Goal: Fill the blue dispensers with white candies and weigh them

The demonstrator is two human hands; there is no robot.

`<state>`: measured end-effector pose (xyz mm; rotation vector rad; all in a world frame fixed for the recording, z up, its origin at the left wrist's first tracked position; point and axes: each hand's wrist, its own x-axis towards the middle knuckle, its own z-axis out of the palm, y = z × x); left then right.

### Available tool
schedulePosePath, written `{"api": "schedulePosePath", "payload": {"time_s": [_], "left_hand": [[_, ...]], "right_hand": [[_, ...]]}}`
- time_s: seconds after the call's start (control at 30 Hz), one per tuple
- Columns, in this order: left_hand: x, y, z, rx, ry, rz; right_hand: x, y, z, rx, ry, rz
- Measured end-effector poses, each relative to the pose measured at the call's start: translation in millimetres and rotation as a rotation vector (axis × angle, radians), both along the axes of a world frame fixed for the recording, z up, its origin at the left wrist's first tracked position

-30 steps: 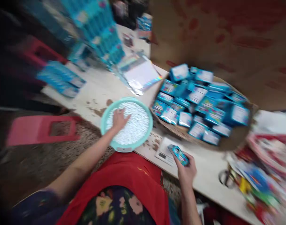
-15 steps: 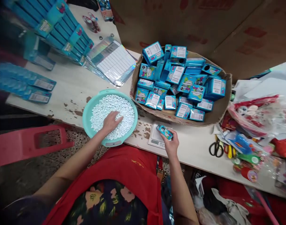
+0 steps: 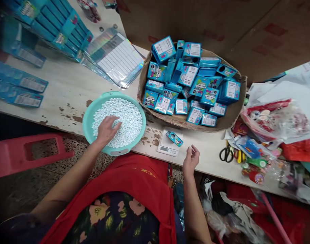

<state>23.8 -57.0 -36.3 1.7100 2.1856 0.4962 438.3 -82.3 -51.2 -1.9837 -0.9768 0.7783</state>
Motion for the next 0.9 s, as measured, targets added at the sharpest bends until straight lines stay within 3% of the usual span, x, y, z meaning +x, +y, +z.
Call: {"api": "schedulePosePath", "payload": {"time_s": [0.27,0.43,0.57,0.63,0.73,0.8,0.9], "left_hand": [[11.7,10.3,8.4,-0.019,0.092,-0.100],[20.8,16.0,5.9,-0.032,0.116,-0.151],[24.7,20.1,6.0,0.006,0.030,-0.123],[30.6,22.7,8.9,0.066,-0.118,-0.054],[50.1,27.3,18.8,0.089,-0.523,0.139],[68.9,30.8,30.4,0.033,-0.914,0.267],[95.7,38.0,52.5,-0.037,-1.484,0.365]], "right_hand": [[2.6,-0.7,-10.2,-0.002,0.025,0.016],[3.3,-4.7,-6.1,-0.001,0.061,0.024],[-5.8,1.7,-2.7,0.031,0.097,0.236],[-16.7,12.1,-3.4,0.048,0.068,0.351],[-40.5,33.6,3.7,0.097,-0.016,0.371],[-60.2,46.4,21.0,0.186,-0.092,0.419],[-93.0,57.7,60.0,0.334,-0.192,0.626]]}}
